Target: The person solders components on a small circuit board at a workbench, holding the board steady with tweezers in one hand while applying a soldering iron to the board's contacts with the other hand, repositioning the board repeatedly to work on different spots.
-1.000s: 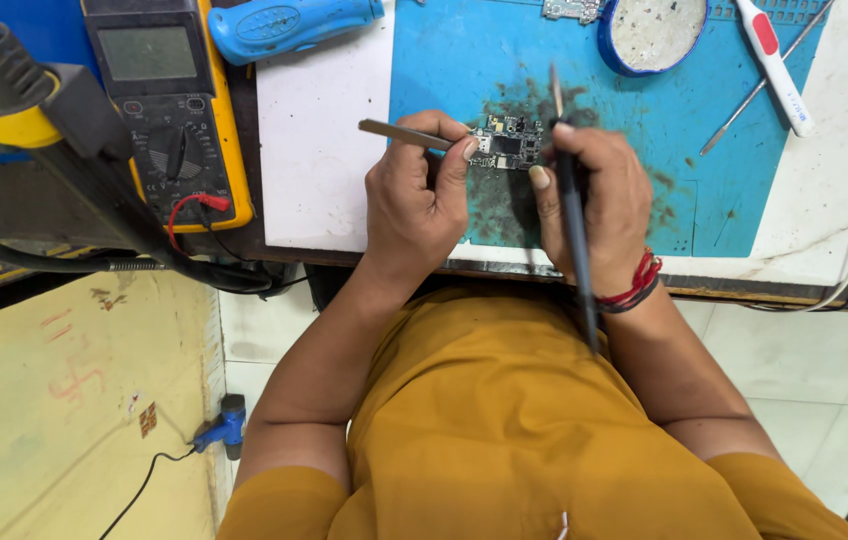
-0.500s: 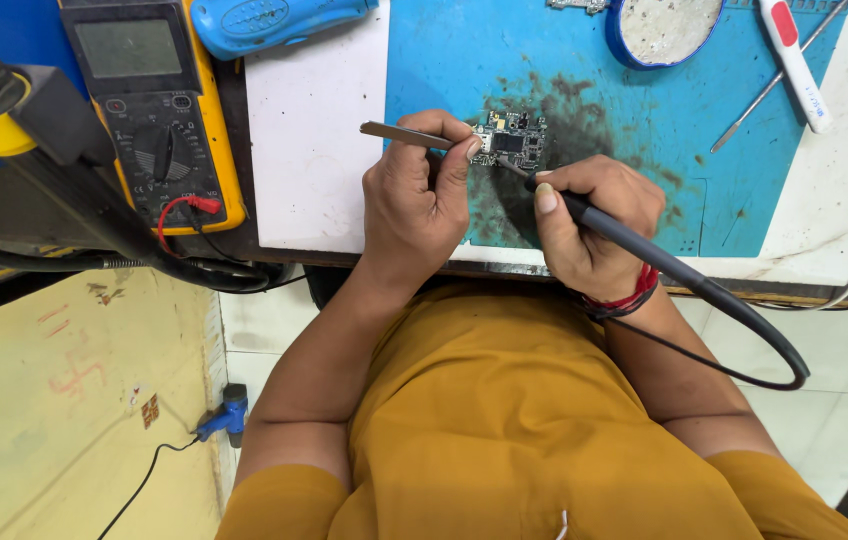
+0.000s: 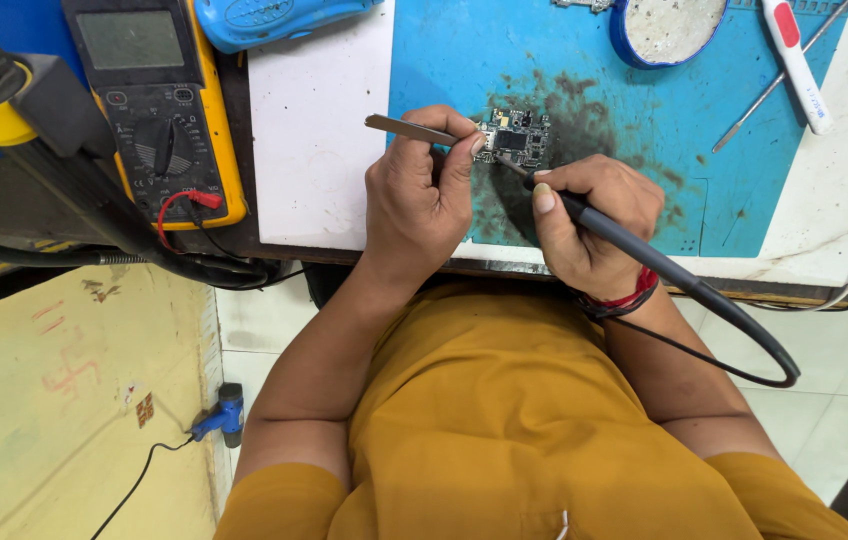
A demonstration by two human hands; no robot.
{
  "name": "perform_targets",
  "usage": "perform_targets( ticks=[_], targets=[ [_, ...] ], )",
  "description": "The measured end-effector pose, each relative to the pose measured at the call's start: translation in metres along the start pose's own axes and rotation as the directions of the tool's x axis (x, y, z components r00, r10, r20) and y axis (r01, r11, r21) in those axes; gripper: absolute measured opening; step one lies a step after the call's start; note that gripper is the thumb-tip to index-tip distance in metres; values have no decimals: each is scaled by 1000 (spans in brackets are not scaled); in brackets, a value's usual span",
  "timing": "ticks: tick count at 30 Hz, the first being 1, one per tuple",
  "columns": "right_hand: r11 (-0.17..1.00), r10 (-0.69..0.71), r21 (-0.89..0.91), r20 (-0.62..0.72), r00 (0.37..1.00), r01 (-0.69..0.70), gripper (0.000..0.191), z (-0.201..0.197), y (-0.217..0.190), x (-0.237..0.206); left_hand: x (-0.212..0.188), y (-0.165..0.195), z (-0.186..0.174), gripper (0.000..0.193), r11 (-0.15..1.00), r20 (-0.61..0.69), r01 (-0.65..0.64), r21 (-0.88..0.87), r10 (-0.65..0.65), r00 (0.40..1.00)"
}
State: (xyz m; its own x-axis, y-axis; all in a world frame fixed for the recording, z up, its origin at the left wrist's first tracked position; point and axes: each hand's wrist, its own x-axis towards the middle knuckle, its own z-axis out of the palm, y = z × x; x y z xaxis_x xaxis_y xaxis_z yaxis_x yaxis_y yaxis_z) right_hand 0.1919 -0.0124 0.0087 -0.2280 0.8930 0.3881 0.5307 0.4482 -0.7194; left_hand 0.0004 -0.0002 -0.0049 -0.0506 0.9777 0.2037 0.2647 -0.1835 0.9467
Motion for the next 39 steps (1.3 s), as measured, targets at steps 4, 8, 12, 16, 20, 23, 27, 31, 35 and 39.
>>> perform_targets(
  ticks=[4, 8, 12, 16, 20, 23, 27, 31, 35, 39],
  targets=[
    [1000, -12, -7, -6, 1000, 12, 6, 0, 0, 0, 0, 0, 0, 8, 1000, 5, 10, -2, -10, 1000],
    [1000, -9, -14, 0, 1000, 9, 5, 0, 0, 0, 0, -1, 0, 8, 1000, 12, 18, -15, -18, 1000],
    [1000, -19, -12, -5, 1000, 19, 6, 1, 1, 0, 0, -1, 0, 8, 1000, 10, 4, -13, -4, 1000],
    [1000, -24, -7, -10, 1000, 24, 7, 1, 1, 0, 0, -1, 0, 8, 1000, 12, 9, -4, -9, 1000],
    [1000, -28, 3, -3, 1000, 28, 7, 1, 2, 0, 0, -1, 0, 8, 1000, 7, 4, -10, -4, 1000],
    [1000, -24, -1, 1, 1000, 24, 7, 1, 1, 0, 0, -1, -1, 9, 1000, 10, 1, -1, -1, 1000],
    [1000, -23, 1, 3, 1000, 23, 7, 0, 1, 0, 0, -1, 0, 8, 1000, 9, 9, -3, -9, 1000],
    [1000, -15, -10, 9, 1000, 15, 6, 0, 0, 1, 0, -1, 0, 8, 1000, 8, 11, 3, -11, 1000],
    [1000, -9, -6, -5, 1000, 9, 5, 1, 0, 1, 0, -2, -1, 8, 1000, 16, 13, -8, -13, 1000],
    [1000, -18, 3, 4, 1000, 18, 5, 1, 1, 1, 1, -2, 0, 9, 1000, 15, 14, -14, -13, 1000]
  ],
)
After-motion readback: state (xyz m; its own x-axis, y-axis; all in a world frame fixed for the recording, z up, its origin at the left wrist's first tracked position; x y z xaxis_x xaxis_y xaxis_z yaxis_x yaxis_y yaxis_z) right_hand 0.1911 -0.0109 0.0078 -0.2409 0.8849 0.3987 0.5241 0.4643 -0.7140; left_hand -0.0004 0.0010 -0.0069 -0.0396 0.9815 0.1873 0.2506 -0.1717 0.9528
